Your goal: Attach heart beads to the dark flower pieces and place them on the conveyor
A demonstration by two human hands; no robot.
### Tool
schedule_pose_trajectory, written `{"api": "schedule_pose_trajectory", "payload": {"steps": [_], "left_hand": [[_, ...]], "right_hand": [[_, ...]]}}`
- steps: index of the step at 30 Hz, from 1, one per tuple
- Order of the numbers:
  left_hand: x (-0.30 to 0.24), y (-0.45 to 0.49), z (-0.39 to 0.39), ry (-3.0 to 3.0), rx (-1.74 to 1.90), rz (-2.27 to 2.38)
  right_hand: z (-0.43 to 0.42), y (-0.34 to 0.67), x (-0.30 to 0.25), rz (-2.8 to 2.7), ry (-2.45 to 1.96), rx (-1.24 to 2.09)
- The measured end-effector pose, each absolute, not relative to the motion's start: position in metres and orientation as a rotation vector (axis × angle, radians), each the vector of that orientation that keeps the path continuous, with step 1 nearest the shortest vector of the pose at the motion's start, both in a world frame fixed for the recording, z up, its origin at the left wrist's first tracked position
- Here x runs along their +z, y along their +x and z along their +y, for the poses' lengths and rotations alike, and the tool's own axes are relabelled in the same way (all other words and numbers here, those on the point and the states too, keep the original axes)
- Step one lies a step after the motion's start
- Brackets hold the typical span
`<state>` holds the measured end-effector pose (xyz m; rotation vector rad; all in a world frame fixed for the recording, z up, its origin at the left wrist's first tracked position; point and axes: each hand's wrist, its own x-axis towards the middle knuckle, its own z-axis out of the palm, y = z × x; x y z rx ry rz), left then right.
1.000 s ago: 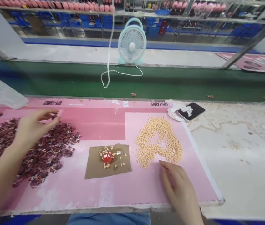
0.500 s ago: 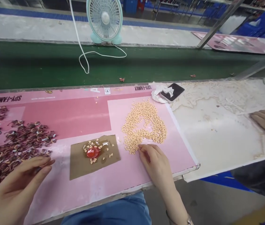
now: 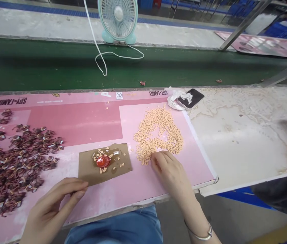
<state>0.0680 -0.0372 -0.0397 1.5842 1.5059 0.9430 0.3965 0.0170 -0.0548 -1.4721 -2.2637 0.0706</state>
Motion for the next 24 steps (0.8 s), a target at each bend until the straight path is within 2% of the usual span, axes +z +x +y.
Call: {"api": "schedule_pose_trajectory", "payload": {"steps": [11, 18, 24], "left_hand": [[-0.033, 0.072, -0.036, 1.655, 1.006, 1.406], [-0.035, 0.107, -0.038, 1.465, 1.185, 1.381], [-0.027, 0.113, -0.036, 1.576, 1.251, 1.426]], "right_hand": [[0.028, 0.383, -0.046, -2.171, -1.358, 0.114], [0.003, 0.306, -0.019, -1.886, -0.933, 0.645], [-0.006, 0.277, -0.022, -1.905, -0.881, 0.507]]}}
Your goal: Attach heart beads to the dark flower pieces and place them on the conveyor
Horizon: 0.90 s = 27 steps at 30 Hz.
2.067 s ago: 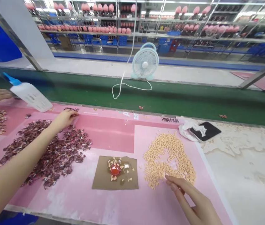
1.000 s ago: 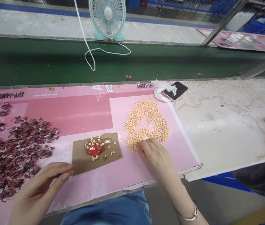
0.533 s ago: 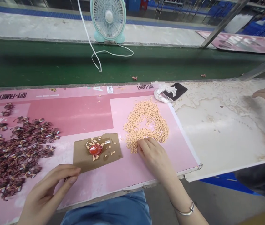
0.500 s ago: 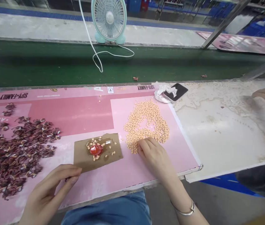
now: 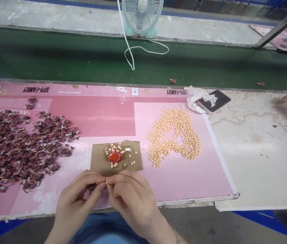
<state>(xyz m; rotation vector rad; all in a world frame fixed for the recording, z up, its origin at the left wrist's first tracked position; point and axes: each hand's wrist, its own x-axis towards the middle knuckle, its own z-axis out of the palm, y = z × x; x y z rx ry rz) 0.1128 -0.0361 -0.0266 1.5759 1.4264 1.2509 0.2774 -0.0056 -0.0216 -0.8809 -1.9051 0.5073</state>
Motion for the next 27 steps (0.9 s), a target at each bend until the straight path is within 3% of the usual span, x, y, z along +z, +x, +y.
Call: {"api": "schedule_pose_trajectory", "payload": {"steps": [20, 27], "left_hand": [[-0.024, 0.115, -0.033, 1.675, 1.243, 1.439], [-0.033, 0.105, -0.033, 1.548, 1.195, 1.393]], "right_hand": [[-0.004, 0.275, -0.028, -1.765, -1.012, 0.750], [0.010, 0.280, -0.030, -1.885, -1.086, 0.589]]}}
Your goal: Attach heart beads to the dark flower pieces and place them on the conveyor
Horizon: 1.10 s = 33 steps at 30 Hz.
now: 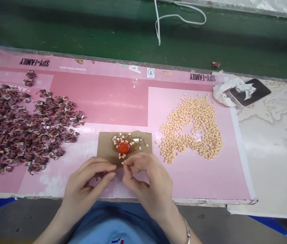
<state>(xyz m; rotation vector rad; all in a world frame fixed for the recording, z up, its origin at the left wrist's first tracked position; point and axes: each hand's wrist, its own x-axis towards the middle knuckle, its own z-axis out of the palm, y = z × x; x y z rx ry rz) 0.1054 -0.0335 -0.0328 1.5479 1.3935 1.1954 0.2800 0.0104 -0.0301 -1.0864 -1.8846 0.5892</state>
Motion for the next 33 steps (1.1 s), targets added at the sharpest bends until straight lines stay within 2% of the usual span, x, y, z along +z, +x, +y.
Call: {"api": "schedule_pose_trajectory", "payload": {"steps": [6, 11, 18, 26, 33], "left_hand": [[-0.038, 0.084, -0.043, 1.370, 1.118, 1.418], [-0.043, 0.072, -0.051, 1.318, 1.082, 1.492], [-0.037, 0.084, -0.053, 0.927, 1.331, 1.520], [-0.035, 0.073, -0.041, 1.198, 1.212, 1.297], [-0.033, 0.096, -0.047, 0.641, 1.272, 1.260]], "right_hand": [[0.025, 0.284, -0.034, -2.047, -1.192, 0.332], [0.025, 0.281, -0.035, -2.040, -1.213, 0.337], [0.027, 0.283, -0.033, -2.121, -1.176, 0.279], [0.028, 0.285, -0.030, -2.161, -1.141, 0.289], [0.021, 0.286, -0.027, -2.011, -1.142, 0.401]]}}
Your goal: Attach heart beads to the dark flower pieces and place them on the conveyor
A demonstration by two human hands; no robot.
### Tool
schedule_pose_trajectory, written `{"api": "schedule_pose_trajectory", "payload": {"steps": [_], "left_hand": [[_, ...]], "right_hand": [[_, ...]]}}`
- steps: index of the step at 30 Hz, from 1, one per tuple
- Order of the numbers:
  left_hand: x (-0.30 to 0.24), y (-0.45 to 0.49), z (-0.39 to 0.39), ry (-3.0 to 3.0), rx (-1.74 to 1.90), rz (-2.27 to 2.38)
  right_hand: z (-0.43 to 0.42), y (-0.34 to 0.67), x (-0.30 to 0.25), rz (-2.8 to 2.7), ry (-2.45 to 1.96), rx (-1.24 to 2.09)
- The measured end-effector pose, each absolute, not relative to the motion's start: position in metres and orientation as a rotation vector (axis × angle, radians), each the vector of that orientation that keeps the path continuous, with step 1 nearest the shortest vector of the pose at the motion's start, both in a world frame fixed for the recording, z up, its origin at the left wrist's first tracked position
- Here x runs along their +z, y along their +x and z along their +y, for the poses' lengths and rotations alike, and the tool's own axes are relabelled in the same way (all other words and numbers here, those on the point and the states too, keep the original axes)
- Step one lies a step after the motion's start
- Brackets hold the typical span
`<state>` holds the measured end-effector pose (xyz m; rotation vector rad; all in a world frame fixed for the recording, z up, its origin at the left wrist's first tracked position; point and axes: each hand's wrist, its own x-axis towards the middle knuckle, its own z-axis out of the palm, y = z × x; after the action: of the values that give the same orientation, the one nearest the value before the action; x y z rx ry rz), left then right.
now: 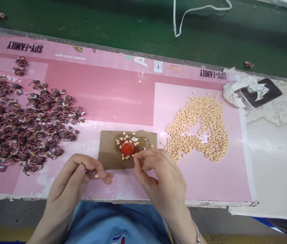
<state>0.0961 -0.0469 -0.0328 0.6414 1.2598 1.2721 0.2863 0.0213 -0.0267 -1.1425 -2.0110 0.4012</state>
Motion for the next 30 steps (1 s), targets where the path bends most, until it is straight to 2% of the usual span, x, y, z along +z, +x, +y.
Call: {"api": "schedule_pose_trajectory", "payload": {"steps": [9, 16, 25, 30], "left_hand": [[-0.037, 0.085, -0.041, 0.765, 1.126, 1.041], [-0.026, 0.087, -0.038, 0.712, 1.052, 1.075], [-0.025, 0.090, -0.035, 0.599, 0.960, 1.036], [-0.025, 0.098, -0.037, 0.477, 0.973, 1.069]], "right_hand": [[0.009, 0.277, -0.006, -1.870, -0.990, 0.854], [0.015, 0.275, 0.009, -2.114, -0.811, 0.906], [-0.007, 0.279, -0.008, -2.292, -0.789, 0.662], [-0.016, 0.278, -0.005, -2.329, -0.732, 0.377]]}}
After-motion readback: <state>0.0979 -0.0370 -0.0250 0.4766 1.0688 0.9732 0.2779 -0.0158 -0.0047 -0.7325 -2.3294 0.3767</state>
